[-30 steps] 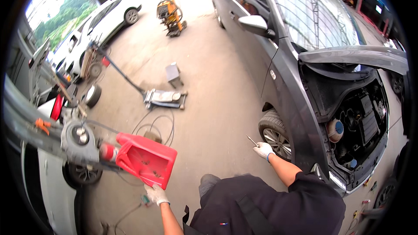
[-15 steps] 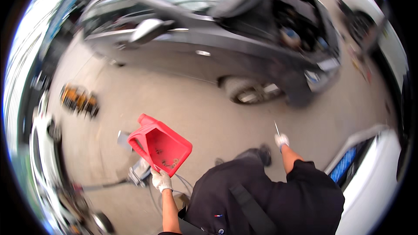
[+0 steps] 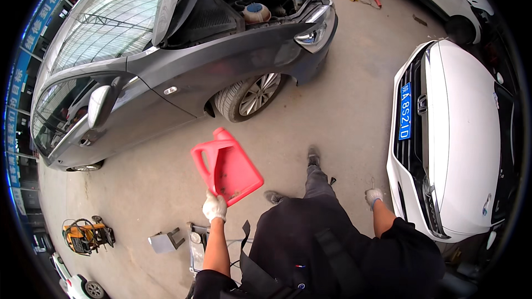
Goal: The person uses a screwdriver to remove screws from the front bumper and the wheel arch area of a car. They work on the front bumper first, then move to the wheel arch, removing multiple screws from the plastic liner.
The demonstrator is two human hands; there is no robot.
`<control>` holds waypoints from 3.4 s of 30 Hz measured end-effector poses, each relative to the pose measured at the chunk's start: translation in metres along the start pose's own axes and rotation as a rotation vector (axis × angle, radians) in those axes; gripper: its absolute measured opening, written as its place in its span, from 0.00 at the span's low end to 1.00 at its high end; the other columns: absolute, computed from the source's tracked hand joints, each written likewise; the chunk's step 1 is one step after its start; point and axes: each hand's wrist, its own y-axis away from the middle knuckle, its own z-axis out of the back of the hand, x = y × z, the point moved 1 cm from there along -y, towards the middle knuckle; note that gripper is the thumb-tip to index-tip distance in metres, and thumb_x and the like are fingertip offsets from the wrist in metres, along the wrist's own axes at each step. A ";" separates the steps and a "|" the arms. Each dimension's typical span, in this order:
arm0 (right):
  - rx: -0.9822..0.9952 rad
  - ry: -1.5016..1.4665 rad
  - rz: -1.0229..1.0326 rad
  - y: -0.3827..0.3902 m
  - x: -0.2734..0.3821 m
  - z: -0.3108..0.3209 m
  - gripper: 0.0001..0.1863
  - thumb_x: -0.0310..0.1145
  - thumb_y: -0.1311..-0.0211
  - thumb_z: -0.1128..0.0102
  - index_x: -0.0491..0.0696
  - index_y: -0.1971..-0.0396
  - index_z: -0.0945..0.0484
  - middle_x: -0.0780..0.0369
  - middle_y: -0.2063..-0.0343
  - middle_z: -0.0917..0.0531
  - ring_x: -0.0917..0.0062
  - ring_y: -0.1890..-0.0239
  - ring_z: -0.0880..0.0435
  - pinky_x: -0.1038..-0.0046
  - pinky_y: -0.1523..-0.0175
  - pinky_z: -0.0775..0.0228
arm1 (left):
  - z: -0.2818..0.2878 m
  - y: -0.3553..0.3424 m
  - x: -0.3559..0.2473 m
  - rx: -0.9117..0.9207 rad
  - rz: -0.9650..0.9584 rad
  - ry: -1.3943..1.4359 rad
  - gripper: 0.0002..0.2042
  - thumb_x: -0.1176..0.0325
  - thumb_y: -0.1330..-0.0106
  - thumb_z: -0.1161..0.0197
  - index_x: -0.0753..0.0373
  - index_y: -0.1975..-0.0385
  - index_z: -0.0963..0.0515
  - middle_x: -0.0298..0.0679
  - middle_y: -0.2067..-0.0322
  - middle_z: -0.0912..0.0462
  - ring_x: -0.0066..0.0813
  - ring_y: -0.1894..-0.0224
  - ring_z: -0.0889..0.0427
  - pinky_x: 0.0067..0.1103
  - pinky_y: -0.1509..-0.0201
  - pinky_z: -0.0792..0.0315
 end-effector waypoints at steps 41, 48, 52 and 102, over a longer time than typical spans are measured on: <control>0.168 -1.183 0.991 -0.396 0.628 -0.235 0.17 0.25 0.44 0.52 0.39 0.57 0.19 0.57 0.75 0.18 0.81 0.87 0.30 0.76 0.80 0.30 | -0.657 -0.285 -0.536 0.331 -1.017 -0.218 0.24 0.52 0.35 0.45 0.60 0.44 0.32 0.51 0.68 0.15 0.55 0.65 0.15 0.45 0.59 0.23; 0.392 -1.141 1.067 -0.389 0.630 -0.211 0.18 0.30 0.41 0.48 0.38 0.54 0.21 0.58 0.75 0.19 0.82 0.86 0.30 0.75 0.78 0.29 | -0.557 -0.322 -0.576 0.342 -1.015 0.073 0.27 0.47 0.32 0.42 0.60 0.41 0.28 0.47 0.64 0.14 0.38 0.60 0.16 0.30 0.58 0.22; 0.498 -1.115 1.129 -0.378 0.636 -0.204 0.16 0.40 0.35 0.43 0.42 0.60 0.20 0.61 0.78 0.21 0.83 0.87 0.29 0.77 0.81 0.32 | -0.393 -0.408 -0.552 -0.410 -0.897 0.812 0.19 0.48 0.26 0.49 0.55 0.73 0.25 0.28 0.83 0.32 0.16 0.84 0.33 0.19 0.82 0.34; 0.159 -0.740 1.368 -0.279 0.644 -0.280 0.17 0.41 0.33 0.39 0.44 0.76 0.22 0.66 0.86 0.24 0.88 0.85 0.30 0.82 0.80 0.40 | -0.257 -0.369 -0.533 -0.318 -0.795 1.103 0.13 0.61 0.30 0.39 0.67 0.67 0.22 0.30 0.79 0.26 0.14 0.79 0.32 0.15 0.76 0.36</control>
